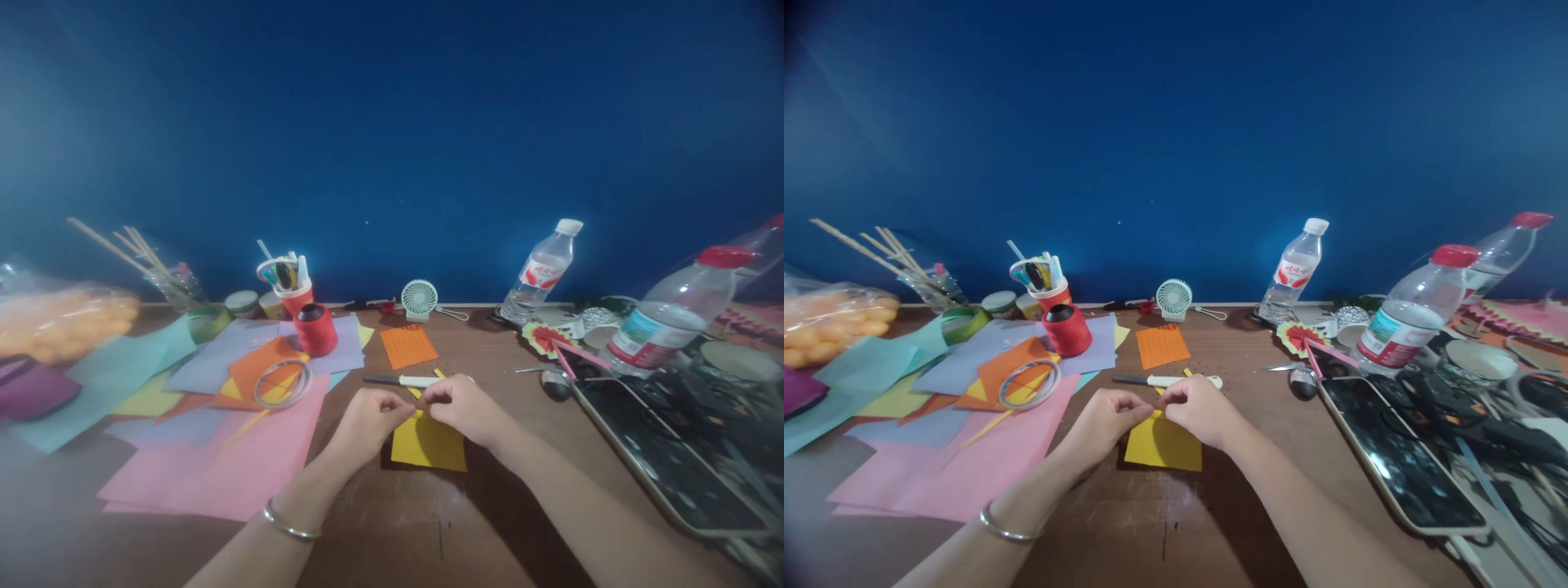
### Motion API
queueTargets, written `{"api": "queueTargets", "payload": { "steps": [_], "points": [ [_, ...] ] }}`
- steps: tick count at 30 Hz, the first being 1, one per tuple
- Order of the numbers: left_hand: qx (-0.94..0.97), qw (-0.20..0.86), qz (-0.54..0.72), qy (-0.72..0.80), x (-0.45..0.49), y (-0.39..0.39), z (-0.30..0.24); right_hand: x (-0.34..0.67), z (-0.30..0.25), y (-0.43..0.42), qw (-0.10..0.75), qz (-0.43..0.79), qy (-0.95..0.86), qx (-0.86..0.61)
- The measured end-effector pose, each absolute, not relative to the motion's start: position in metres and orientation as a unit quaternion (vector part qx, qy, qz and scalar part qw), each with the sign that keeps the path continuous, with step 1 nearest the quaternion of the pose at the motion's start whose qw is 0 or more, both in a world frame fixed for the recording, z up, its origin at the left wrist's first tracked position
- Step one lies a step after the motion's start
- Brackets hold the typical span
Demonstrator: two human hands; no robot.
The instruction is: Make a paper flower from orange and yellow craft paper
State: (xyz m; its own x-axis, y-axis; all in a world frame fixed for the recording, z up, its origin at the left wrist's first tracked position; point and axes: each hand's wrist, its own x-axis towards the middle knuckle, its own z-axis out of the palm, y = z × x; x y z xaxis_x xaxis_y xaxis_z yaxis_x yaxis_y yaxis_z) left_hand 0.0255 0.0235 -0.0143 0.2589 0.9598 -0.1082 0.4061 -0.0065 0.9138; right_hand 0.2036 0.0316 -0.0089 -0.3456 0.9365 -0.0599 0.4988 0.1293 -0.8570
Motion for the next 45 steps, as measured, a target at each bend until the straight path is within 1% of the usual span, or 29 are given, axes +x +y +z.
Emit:
{"api": "queueTargets", "payload": {
  "steps": [2,6,10,12,17,25,27,30,32,37,41,45],
  "points": [
    [0.626,0.486,0.305,0.528,0.026,0.024,-0.015,0.203,-0.008,0.031,0.255,0.411,-0.707,-0.516],
    [0.543,0.576,0.333,0.512,0.028,0.025,-0.017,0.2,-0.008,0.031,0.257,0.405,-0.691,-0.541],
    [0.497,0.609,0.354,0.506,0.029,0.026,-0.017,0.2,-0.009,0.031,0.269,0.42,-0.67,-0.55],
    [0.51,0.601,0.353,0.504,0.029,0.027,-0.018,0.2,-0.011,0.032,0.274,0.421,-0.671,-0.544],
    [0.577,0.536,0.319,0.527,0.027,0.027,-0.021,0.199,-0.014,0.032,0.278,0.411,-0.684,-0.535],
    [0.584,0.541,0.305,0.522,0.026,0.024,-0.022,0.199,-0.01,0.031,0.25,0.385,-0.703,-0.542],
    [0.587,0.54,0.311,0.516,0.027,0.025,-0.02,0.198,-0.01,0.031,0.265,0.38,-0.691,-0.554],
    [0.611,0.508,0.337,0.505,0.026,0.027,-0.017,0.196,-0.01,0.03,0.307,0.38,-0.668,-0.561],
    [0.615,0.493,0.354,0.503,0.025,0.028,-0.016,0.194,-0.01,0.028,0.32,0.405,-0.656,-0.55],
    [0.642,0.472,0.355,0.489,0.025,0.028,-0.014,0.191,-0.01,0.023,0.328,0.562,-0.583,-0.487],
    [0.621,0.473,0.374,0.501,0.027,0.025,-0.012,0.186,-0.01,0.02,0.372,0.565,-0.544,-0.497],
    [0.618,0.469,0.385,0.5,0.027,0.025,-0.013,0.182,-0.015,0.02,0.397,0.568,-0.507,-0.512]
  ]
}}
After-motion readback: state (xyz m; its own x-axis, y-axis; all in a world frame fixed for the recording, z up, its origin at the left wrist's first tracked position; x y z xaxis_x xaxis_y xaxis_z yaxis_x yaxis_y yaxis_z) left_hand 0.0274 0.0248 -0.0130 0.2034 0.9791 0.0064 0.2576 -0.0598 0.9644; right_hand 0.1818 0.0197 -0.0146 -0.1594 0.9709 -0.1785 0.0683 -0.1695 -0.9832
